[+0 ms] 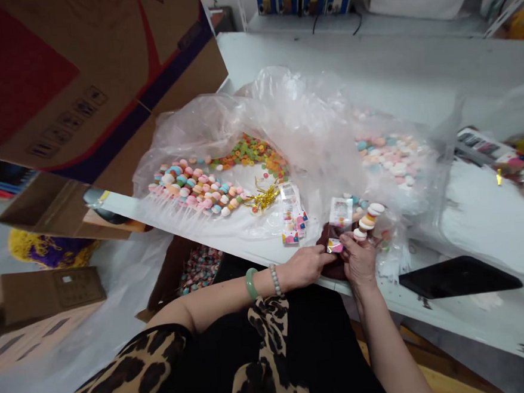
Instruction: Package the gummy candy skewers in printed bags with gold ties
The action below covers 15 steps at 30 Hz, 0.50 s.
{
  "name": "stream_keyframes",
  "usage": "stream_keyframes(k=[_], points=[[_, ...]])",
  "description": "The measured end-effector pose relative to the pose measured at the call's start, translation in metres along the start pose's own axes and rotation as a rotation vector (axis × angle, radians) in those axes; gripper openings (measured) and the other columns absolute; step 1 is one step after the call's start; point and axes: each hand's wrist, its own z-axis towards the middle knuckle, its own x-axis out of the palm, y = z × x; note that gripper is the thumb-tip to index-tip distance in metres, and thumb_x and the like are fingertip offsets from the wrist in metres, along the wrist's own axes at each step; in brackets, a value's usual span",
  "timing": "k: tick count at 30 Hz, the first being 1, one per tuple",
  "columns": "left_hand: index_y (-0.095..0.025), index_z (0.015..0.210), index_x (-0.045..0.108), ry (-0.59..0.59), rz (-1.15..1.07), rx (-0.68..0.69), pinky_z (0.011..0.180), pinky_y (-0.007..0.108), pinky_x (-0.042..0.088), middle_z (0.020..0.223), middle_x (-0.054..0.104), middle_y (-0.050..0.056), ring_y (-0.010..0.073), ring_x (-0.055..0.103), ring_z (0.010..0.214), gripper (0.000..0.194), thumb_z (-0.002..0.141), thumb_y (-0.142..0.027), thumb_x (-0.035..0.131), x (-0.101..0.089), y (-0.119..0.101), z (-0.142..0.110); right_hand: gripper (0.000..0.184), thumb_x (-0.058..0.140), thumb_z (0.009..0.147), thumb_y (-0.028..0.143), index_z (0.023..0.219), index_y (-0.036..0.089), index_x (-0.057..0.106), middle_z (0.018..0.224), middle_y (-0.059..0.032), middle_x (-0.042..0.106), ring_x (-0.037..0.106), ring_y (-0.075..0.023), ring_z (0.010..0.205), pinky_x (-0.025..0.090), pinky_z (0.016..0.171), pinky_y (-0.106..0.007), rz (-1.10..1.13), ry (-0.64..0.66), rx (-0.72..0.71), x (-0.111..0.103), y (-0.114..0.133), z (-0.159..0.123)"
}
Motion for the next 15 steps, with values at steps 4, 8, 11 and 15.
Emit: stream_keyframes(k=[4,8,11,15], points=[[-0.022,0.107,0.071,-0.219,-0.481,-0.114,0.084,0.029,0.047,0.105,0.066,0.007,0.0187,0.060,0.096,0.031,0.080,-0.013,0.059,-0.025,0.004,-0.035,0.029,0.084,0.052,0.031,0.065,0.016,0.062,0.049,0.0070,0.049,0.033,-0.0038,0.038,0.021,0.035,-0.018,-0.065,0.035,-0.040,0.012,0.003,-0.014],[-0.021,0.116,0.066,-0.353,-1.124,-0.436,0.064,0.027,0.048,0.104,0.066,0.006,0.0141,0.060,0.074,0.048,0.070,-0.034,0.077,-0.060,0.014,-0.064,0.028,0.085,0.054,0.032,0.071,0.016,0.071,0.063,0.0001,0.064,0.053,-0.0119,0.055,0.040,0.049,-0.025,-0.151,0.297,0.012,0.057,0.005,-0.039],[-0.017,0.099,0.071,-0.467,-1.426,-0.506,0.064,0.025,0.047,0.093,0.068,0.006,0.0138,0.062,0.073,0.043,0.063,-0.038,0.082,-0.078,0.023,-0.076,0.028,0.083,0.056,0.037,0.072,0.017,0.072,0.067,-0.0011,0.067,0.057,-0.0142,0.061,0.044,0.058,-0.027,-0.195,0.525,0.182,0.099,0.003,-0.052],[-0.011,0.075,0.072,-0.720,-1.400,-0.550,0.059,0.023,0.042,0.069,0.067,0.004,0.0101,0.056,0.061,0.032,0.058,-0.034,0.085,-0.085,0.034,-0.084,0.028,0.081,0.054,0.039,0.067,0.017,0.069,0.061,0.0014,0.061,0.053,-0.0121,0.060,0.042,0.058,-0.025,-0.252,0.584,0.206,0.129,-0.003,-0.056]])
